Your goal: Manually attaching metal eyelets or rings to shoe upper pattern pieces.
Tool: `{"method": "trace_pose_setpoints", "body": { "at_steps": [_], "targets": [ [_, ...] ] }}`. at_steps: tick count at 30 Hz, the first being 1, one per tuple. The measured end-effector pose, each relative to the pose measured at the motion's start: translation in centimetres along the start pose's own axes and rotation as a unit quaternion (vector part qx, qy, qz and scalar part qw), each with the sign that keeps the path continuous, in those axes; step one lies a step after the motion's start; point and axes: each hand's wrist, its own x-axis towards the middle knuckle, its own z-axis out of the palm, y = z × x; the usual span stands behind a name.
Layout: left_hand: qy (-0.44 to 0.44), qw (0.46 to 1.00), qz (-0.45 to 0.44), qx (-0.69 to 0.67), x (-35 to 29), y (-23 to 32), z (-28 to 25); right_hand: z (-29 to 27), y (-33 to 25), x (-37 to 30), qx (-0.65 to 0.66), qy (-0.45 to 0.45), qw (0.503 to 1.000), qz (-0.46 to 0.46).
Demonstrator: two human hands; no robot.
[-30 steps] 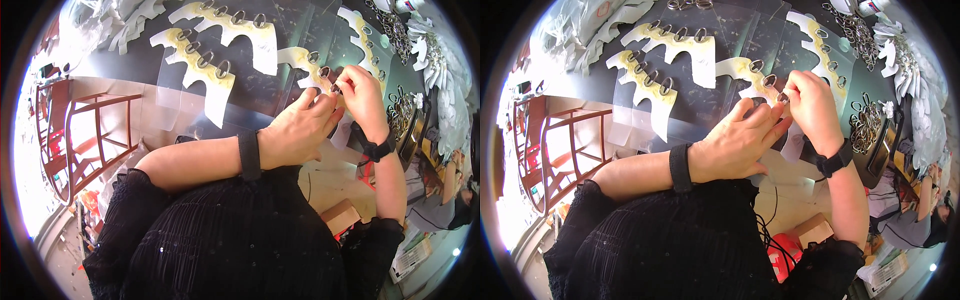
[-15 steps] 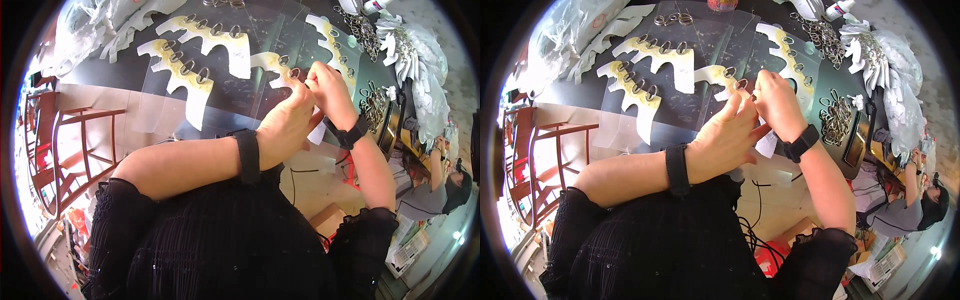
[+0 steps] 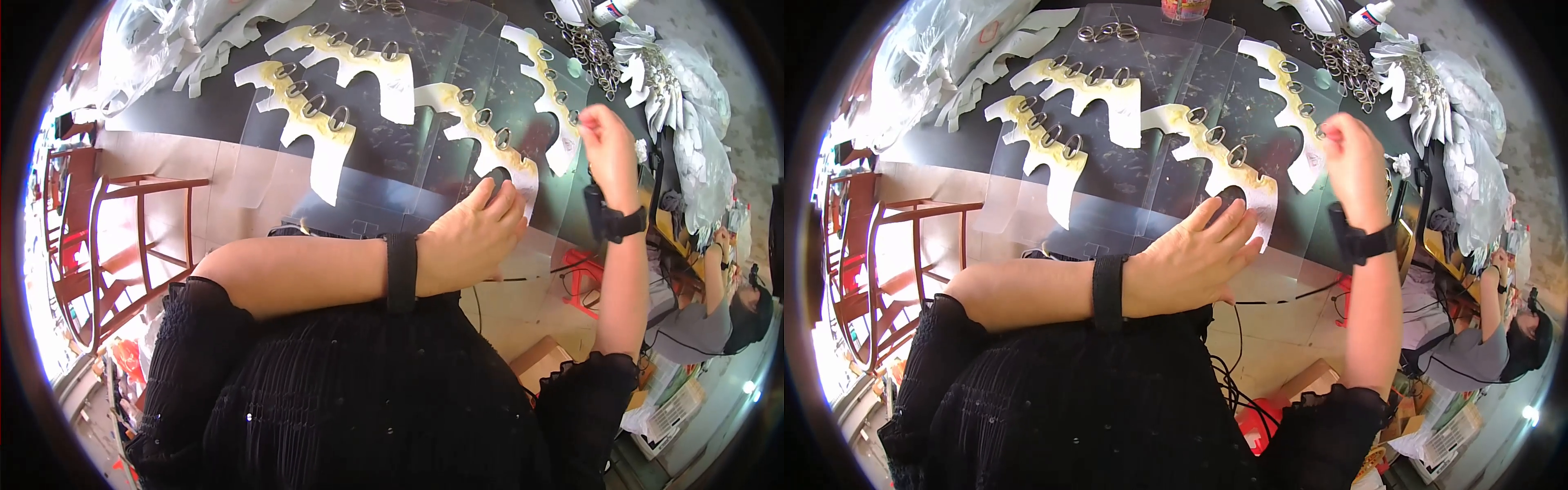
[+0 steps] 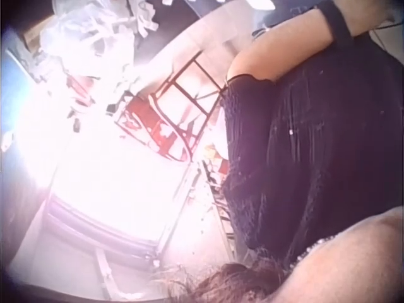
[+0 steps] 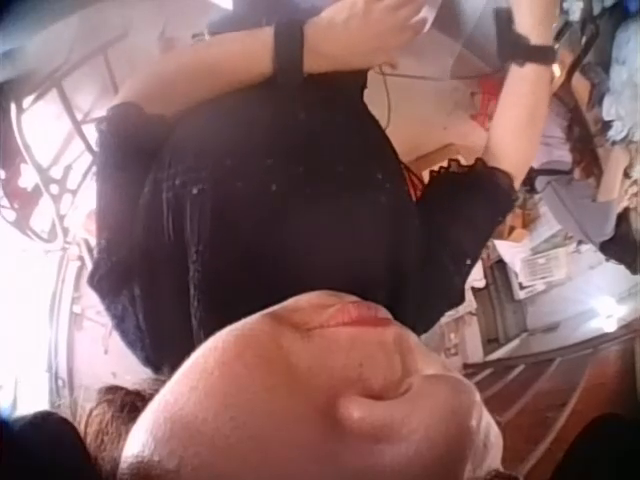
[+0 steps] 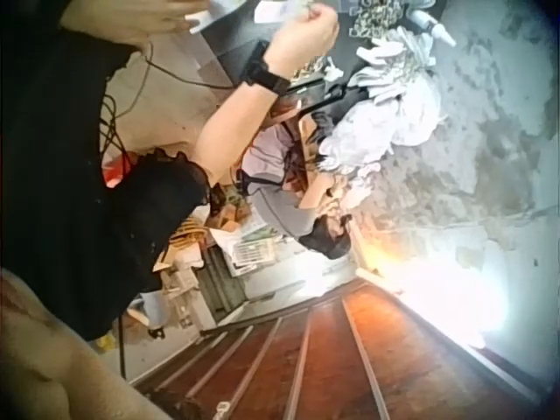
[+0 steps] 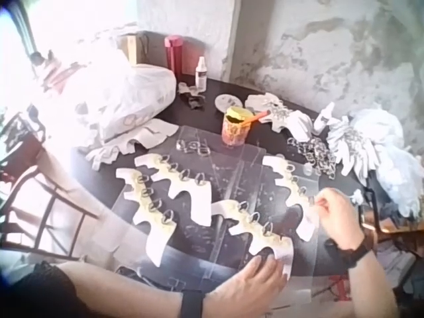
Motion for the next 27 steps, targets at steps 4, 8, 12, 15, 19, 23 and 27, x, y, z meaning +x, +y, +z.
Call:
{"method": "trace_pose_setpoints", "body": {
  "at_steps": [4,8,12,15,19,23,27],
  "targets": [
    [0.005,1.0,-0.013,-0.027,0.4,-0.4,-0.1,-1.6,3.6,-1.3,-0.103,-0.077,0.99,-0.049],
    [0.012,0.999,-0.007,-0.03,0.7,-0.5,0.3,-1.8,4.2,-1.6,-0.072,-0.138,0.988,-0.007],
    [0.015,0.999,-0.002,-0.032,0.8,-0.7,0.7,-1.9,4.0,-1.4,-0.062,-0.115,0.991,-0.042],
    [0.018,0.999,0.002,-0.037,0.8,-0.8,1.0,-1.9,4.8,-1.3,-0.042,-0.121,0.991,-0.031],
    [0.012,0.999,0.004,-0.04,0.8,-1.0,1.4,-1.7,4.6,-0.9,-0.013,-0.143,0.99,-0.012],
    [0.016,0.999,0.014,-0.036,0.9,-1.1,1.6,-2.4,5.8,-1.1,-0.03,-0.099,0.994,0.021],
    [0.002,0.999,0.023,-0.048,1.0,-1.3,1.7,-2.9,2.3,-1.2,0.332,-0.078,0.922,0.184]
  ]
}}
